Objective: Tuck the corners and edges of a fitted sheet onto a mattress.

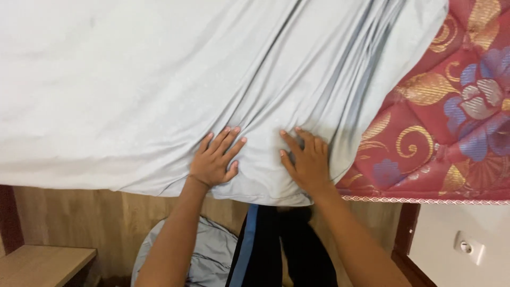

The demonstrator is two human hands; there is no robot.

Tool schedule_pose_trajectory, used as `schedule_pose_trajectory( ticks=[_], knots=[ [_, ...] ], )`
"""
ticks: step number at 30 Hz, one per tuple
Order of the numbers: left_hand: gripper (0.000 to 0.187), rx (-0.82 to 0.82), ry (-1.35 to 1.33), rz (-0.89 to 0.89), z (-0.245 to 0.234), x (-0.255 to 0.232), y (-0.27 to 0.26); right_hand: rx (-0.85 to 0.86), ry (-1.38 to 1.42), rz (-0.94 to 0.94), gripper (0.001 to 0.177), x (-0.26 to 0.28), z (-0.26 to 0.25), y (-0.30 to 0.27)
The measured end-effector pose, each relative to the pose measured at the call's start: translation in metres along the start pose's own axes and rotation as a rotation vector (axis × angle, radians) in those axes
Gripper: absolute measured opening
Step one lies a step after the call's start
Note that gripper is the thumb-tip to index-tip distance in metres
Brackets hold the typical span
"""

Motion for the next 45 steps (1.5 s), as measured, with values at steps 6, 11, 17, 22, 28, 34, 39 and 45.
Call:
schedule_pose_trajectory(
  ticks=[6, 11, 17, 22, 28, 34, 39, 45],
  knots=[
    [0.042, -0.197, -0.016, -0.258, -0.004, -0.028, 0.002, 0.006, 0.158, -0.003, 0.047, -0.013, -0.009, -0.001],
    [0.035, -0.389, -0.057, -0.498, -0.006, -0.069, 0.016, 0.057, 0.185, -0.03, 0.041, -0.034, -0.015, 0.007],
    [0.031, -0.493, -0.024, -0.6, 0.001, -0.079, 0.036, -0.01, 0.072, -0.199, 0.037, -0.038, -0.02, 0.048],
    [0.014, -0.485, -0.07, -0.647, -0.001, -0.086, 0.038, -0.056, 0.11, -0.148, 0.007, -0.057, -0.016, 0.037],
    [0.009, -0.388, -0.204, -0.557, 0.02, -0.129, 0.033, 0.008, 0.029, -0.073, 0.009, -0.081, -0.033, -0.008],
    [0.008, -0.4, -0.246, -0.54, 0.022, -0.138, 0.032, -0.057, 0.105, -0.017, 0.01, -0.09, -0.041, -0.032],
    [0.017, -0.442, -0.294, -0.524, 0.0, -0.113, 0.007, -0.09, 0.091, -0.004, 0.018, -0.052, -0.057, -0.015],
    [0.028, -0.551, -0.026, -0.77, -0.035, -0.057, -0.075, 0.056, 0.084, -0.269, 0.04, 0.04, -0.013, -0.019]
  ],
)
Point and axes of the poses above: each hand's wrist, its own y-axis towards the middle knuckle, its own z-axis out of the palm, x = y × z, the point moved 9 cm from there along y, towards the middle knuckle, and after that the axes turned 10 degrees about -y, right-handed, at the moved point
